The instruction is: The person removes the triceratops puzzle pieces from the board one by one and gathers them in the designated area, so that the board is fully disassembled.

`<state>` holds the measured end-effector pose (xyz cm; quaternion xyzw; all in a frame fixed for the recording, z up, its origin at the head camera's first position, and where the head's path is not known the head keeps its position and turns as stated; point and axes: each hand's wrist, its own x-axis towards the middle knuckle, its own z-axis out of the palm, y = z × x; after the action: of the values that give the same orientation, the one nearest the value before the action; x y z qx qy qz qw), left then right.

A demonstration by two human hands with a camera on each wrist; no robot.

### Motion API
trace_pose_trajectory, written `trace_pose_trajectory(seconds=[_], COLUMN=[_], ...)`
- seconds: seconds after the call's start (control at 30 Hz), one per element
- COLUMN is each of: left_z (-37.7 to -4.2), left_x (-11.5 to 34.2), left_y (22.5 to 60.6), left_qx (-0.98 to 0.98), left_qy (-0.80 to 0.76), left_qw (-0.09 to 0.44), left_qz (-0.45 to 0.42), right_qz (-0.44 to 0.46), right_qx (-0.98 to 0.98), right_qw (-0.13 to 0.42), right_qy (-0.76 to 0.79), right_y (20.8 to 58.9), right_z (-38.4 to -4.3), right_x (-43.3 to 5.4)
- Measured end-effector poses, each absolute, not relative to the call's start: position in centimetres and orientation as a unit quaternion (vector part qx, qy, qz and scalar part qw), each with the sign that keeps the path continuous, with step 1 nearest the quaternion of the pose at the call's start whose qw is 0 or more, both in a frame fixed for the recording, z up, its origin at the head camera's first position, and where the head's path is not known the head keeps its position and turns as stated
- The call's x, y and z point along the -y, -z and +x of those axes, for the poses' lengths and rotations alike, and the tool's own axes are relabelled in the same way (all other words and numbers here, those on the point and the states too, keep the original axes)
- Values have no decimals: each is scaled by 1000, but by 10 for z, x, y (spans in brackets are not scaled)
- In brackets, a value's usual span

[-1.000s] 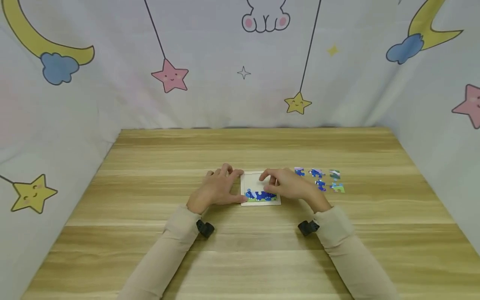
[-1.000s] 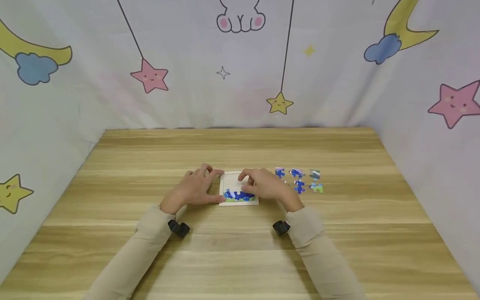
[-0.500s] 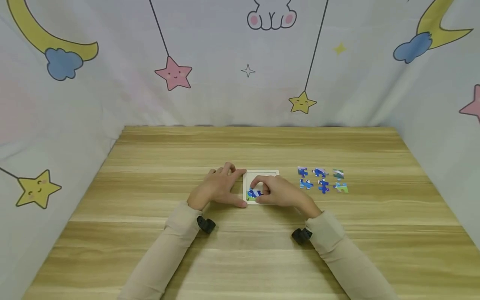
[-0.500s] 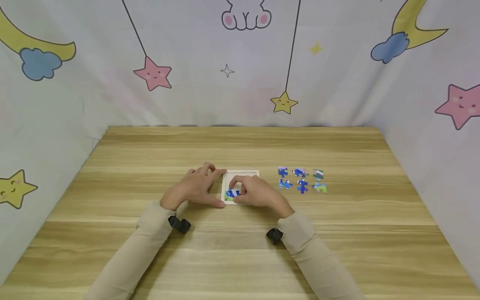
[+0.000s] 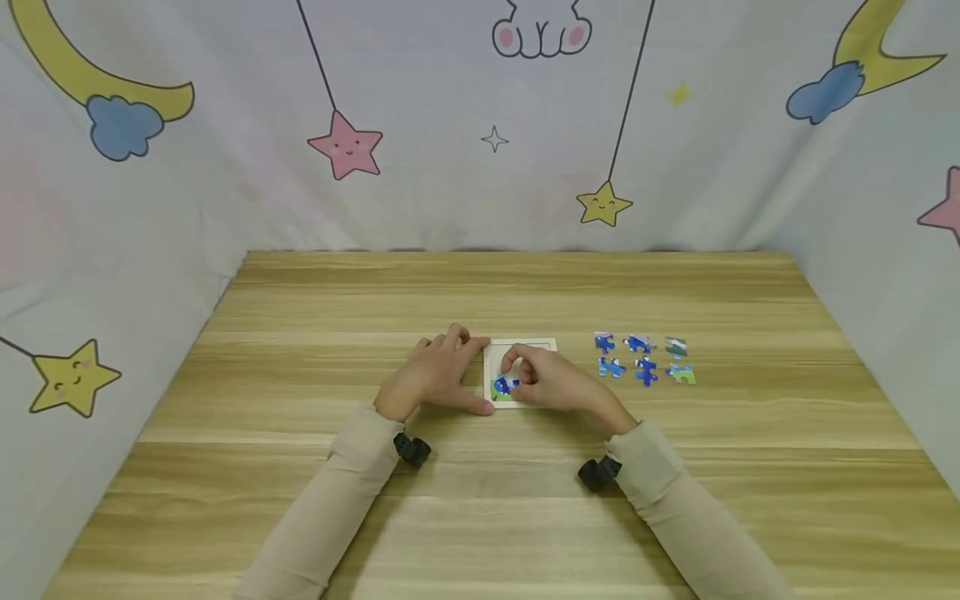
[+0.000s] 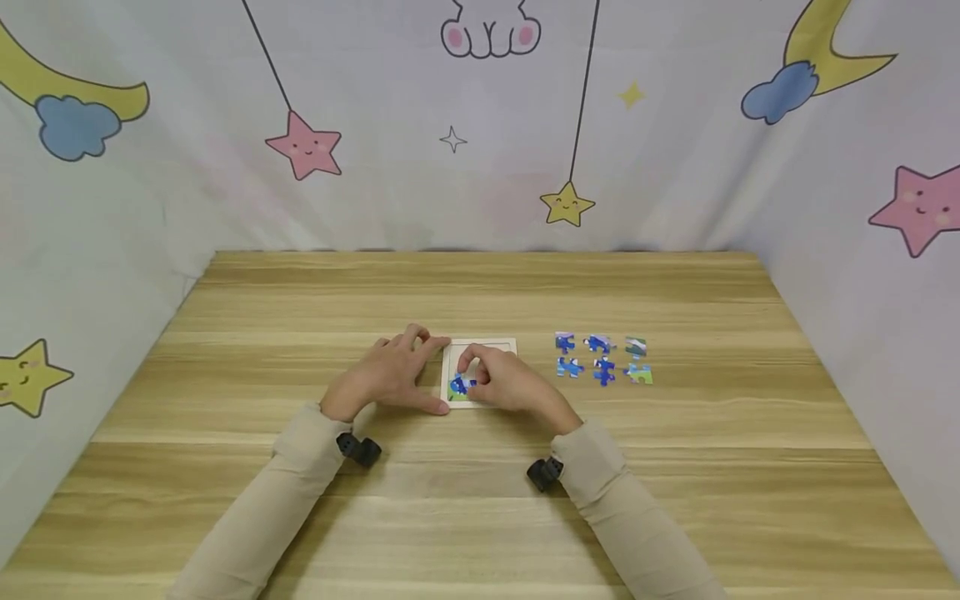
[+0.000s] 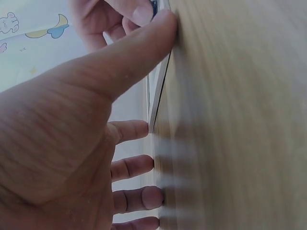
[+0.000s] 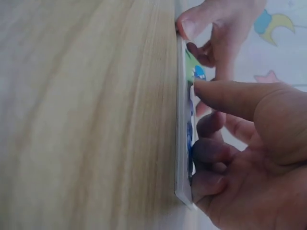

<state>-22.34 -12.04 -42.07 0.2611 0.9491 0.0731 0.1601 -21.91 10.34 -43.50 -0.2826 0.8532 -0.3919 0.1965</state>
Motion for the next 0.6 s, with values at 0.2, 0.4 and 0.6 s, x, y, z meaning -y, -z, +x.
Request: trace_pose_trajectory(seconds=[0.2,0.4,0.6], left_z=[-224,-224,-224], left_x=[120,120,120], left_y=[421,422,422], left_qx=[-950,-950,-950], left_qy=[-70,-70,-70], left_qw=[162,156,154], left_qz=[259,260,261], right_qz=[-253,-224,-219], right_qx=[-845,-839,-831], right_qw=[190,182,179], right_qy=[431,461,478], right_y=[437,437,435], right_z=[-219,-217,-218], right_x=[-100,-98,-99])
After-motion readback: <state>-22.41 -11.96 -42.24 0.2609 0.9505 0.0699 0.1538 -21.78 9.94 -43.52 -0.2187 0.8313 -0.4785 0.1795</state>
